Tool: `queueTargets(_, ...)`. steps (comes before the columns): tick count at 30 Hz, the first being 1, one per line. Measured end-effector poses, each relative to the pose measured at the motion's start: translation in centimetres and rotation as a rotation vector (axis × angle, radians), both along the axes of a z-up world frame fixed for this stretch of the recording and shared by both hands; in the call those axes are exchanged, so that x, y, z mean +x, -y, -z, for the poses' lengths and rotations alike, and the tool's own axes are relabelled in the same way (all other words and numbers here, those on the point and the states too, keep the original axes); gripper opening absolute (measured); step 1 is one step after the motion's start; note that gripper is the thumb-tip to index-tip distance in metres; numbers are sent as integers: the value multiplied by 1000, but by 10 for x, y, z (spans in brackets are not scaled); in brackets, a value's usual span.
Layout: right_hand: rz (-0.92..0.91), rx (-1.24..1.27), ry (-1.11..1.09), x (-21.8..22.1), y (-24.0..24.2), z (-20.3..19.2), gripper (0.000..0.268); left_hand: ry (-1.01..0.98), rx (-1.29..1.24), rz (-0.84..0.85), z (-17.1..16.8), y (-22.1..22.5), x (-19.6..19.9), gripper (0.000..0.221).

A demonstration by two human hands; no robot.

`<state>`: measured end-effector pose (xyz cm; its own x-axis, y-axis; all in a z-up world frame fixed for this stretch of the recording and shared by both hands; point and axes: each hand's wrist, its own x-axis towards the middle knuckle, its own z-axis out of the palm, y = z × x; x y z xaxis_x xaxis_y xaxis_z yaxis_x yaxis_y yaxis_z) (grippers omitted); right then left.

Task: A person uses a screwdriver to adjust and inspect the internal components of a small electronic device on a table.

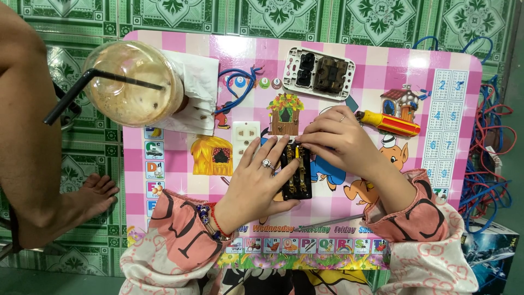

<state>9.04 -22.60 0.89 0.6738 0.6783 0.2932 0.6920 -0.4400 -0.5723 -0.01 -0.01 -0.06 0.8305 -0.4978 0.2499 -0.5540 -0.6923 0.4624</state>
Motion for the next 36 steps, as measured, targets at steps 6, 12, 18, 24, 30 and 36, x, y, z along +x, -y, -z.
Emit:
queueTargets(6,12,22,-45,-1,-1,3,4,-13,-5,3,-1,0,0,84)
queueTargets(12,-8,-11,60,1,-6,9,3,-22,9,10,-1,-1,-1,82)
queueTargets(18,-101,-14,176,8,-7,9,11,-39,10,25,-3,-1,0,81)
queueTargets(24,-145,-12,262,11,-8,8,15,-47,9,29,-3,-1,0,77)
queueTargets(30,-24,4,251,4,-3,10,10,-38,3,10,-2,0,0,77)
queueTargets(36,49,39,132,2,3,-6,5,-39,-11,3,0,-1,-1,81)
